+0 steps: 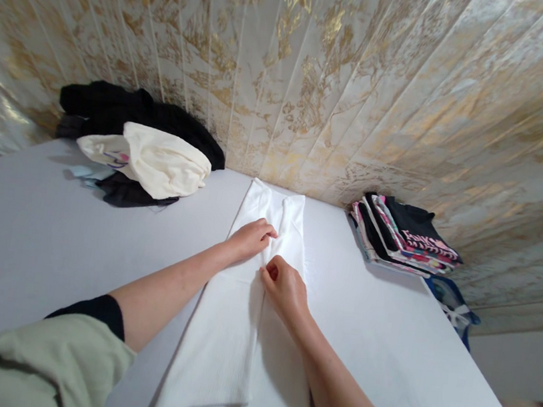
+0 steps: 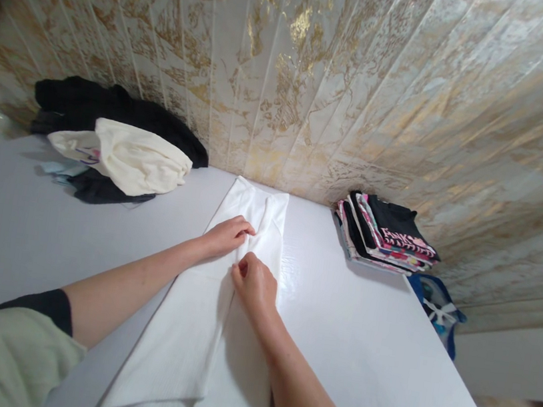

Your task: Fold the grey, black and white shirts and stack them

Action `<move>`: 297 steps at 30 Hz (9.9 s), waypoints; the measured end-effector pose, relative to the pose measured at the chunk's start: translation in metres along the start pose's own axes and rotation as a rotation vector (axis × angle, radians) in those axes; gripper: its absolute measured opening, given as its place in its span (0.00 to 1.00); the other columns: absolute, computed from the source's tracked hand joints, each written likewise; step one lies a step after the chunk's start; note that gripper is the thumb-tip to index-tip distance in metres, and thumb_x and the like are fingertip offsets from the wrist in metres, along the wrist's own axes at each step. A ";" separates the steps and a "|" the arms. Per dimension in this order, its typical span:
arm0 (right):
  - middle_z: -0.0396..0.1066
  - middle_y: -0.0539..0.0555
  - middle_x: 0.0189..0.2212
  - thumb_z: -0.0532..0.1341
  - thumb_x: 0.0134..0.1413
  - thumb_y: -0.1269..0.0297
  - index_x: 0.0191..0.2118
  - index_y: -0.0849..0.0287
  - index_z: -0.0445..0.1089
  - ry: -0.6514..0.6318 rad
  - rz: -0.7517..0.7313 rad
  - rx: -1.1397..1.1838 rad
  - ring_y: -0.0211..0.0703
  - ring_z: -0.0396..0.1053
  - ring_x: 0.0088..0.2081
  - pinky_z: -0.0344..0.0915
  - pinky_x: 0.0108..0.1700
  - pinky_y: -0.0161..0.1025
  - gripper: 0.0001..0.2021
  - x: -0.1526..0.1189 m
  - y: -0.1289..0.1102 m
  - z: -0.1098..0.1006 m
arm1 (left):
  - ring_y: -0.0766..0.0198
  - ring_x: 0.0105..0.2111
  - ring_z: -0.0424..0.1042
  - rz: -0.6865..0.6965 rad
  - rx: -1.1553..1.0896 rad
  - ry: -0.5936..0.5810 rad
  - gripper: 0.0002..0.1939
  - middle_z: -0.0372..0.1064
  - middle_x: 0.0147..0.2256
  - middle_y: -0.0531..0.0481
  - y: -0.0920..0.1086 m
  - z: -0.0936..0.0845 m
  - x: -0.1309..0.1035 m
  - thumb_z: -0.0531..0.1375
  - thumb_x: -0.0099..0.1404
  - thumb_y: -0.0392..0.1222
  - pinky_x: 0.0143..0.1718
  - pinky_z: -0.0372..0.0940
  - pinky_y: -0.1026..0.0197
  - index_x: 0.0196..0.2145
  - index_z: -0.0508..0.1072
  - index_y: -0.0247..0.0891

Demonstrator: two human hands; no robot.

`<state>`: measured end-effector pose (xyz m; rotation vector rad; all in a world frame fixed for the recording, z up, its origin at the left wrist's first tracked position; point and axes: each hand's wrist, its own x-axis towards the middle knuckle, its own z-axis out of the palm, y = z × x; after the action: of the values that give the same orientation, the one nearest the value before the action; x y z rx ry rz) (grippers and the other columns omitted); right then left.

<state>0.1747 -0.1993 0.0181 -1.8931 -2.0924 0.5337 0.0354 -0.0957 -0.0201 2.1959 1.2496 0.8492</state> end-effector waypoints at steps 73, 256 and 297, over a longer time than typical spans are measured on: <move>0.68 0.59 0.49 0.51 0.57 0.75 0.59 0.57 0.65 0.125 -0.309 -0.061 0.50 0.63 0.48 0.60 0.51 0.46 0.24 0.014 0.032 0.006 | 0.57 0.37 0.69 0.274 0.304 -0.741 0.06 0.68 0.39 0.46 0.139 -0.030 -0.165 0.62 0.61 0.38 0.35 0.65 0.57 0.35 0.68 0.37; 0.44 0.57 0.69 0.46 0.66 0.56 0.68 0.61 0.47 0.056 -0.167 -0.309 0.46 0.41 0.68 0.40 0.66 0.50 0.28 0.042 0.061 0.002 | 0.49 0.56 0.61 0.225 0.307 -0.537 0.16 0.64 0.54 0.43 0.117 -0.031 -0.148 0.60 0.63 0.39 0.56 0.57 0.47 0.50 0.70 0.42; 0.53 0.61 0.65 0.47 0.66 0.59 0.65 0.61 0.54 0.149 -0.259 -0.225 0.48 0.50 0.65 0.49 0.63 0.51 0.25 0.041 0.068 0.002 | 0.59 0.45 0.70 0.169 0.121 -0.463 0.12 0.70 0.45 0.45 0.116 -0.036 -0.141 0.51 0.71 0.43 0.47 0.64 0.58 0.46 0.70 0.38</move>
<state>0.2299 -0.1531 -0.0156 -1.6719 -2.3289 0.0998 0.0223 -0.2705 0.0418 2.4340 0.9174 0.2949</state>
